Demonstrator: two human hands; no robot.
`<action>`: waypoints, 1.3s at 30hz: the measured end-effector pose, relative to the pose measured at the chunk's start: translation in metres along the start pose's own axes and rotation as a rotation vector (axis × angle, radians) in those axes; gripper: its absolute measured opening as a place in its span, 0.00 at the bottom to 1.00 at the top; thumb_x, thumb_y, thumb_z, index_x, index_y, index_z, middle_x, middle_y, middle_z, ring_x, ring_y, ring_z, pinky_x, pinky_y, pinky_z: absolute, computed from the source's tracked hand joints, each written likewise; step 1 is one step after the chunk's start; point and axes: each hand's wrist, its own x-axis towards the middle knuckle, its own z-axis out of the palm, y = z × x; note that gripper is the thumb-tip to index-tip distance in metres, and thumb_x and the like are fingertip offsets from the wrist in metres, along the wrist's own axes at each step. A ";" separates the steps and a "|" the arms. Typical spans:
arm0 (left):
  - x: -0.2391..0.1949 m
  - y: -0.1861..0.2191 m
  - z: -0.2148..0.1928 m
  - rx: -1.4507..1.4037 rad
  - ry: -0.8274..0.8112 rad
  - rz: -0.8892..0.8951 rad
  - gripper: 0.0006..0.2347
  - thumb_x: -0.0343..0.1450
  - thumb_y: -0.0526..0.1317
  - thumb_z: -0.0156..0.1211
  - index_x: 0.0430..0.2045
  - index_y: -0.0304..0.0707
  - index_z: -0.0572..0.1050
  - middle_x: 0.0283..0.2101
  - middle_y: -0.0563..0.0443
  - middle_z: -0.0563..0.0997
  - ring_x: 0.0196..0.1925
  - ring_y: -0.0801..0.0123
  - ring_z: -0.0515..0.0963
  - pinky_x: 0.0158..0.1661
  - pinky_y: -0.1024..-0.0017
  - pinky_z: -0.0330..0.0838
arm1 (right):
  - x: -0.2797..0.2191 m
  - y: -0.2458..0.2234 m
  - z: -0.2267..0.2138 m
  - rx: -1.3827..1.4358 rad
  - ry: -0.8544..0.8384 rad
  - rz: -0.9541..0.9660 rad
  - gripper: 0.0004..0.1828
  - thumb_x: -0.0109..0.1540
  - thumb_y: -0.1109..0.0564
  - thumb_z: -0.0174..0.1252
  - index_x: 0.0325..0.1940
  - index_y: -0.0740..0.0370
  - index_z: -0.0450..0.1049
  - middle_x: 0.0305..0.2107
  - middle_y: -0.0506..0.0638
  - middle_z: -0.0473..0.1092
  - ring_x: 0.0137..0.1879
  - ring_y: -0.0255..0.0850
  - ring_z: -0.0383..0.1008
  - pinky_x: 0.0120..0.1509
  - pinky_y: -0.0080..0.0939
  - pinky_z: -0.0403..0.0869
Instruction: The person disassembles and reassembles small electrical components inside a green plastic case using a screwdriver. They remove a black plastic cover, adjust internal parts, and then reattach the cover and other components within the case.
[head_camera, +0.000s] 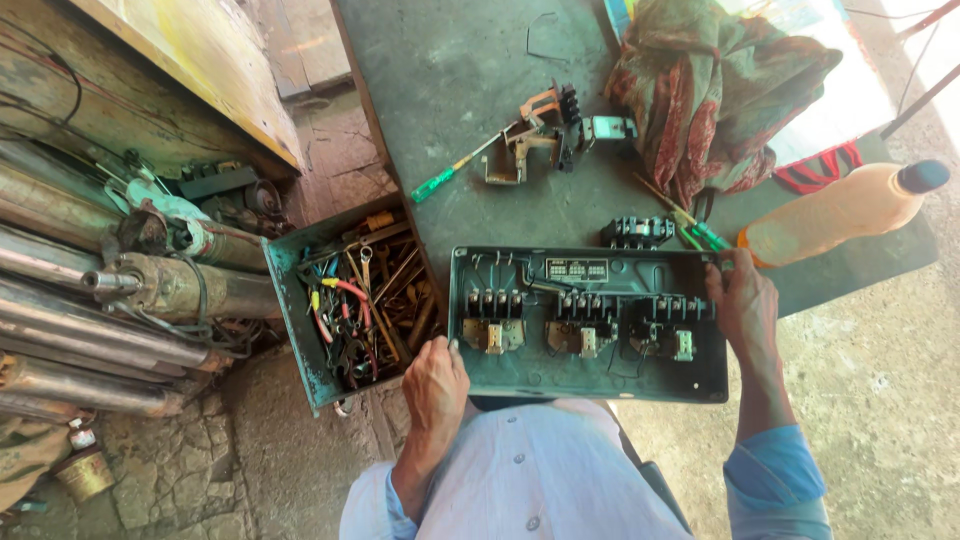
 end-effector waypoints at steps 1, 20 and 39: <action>0.001 -0.001 -0.001 -0.011 0.002 0.015 0.08 0.73 0.37 0.55 0.27 0.29 0.75 0.30 0.37 0.80 0.31 0.44 0.82 0.32 0.53 0.75 | -0.002 -0.002 -0.002 -0.003 0.007 0.014 0.14 0.70 0.53 0.59 0.55 0.64 0.71 0.30 0.63 0.76 0.38 0.62 0.77 0.44 0.59 0.71; 0.086 0.076 -0.022 -0.298 -0.099 0.623 0.08 0.65 0.39 0.71 0.33 0.39 0.82 0.41 0.48 0.81 0.51 0.54 0.75 0.53 0.58 0.70 | -0.061 -0.017 0.005 0.096 0.229 0.080 0.09 0.71 0.62 0.54 0.53 0.69 0.74 0.43 0.64 0.75 0.47 0.57 0.78 0.51 0.54 0.73; 0.108 0.083 -0.033 -0.350 -0.294 0.476 0.12 0.65 0.40 0.70 0.39 0.37 0.81 0.36 0.46 0.81 0.44 0.54 0.77 0.46 0.60 0.71 | -0.057 -0.024 0.004 0.181 0.275 0.141 0.11 0.69 0.63 0.54 0.55 0.67 0.73 0.43 0.61 0.75 0.48 0.55 0.78 0.53 0.51 0.75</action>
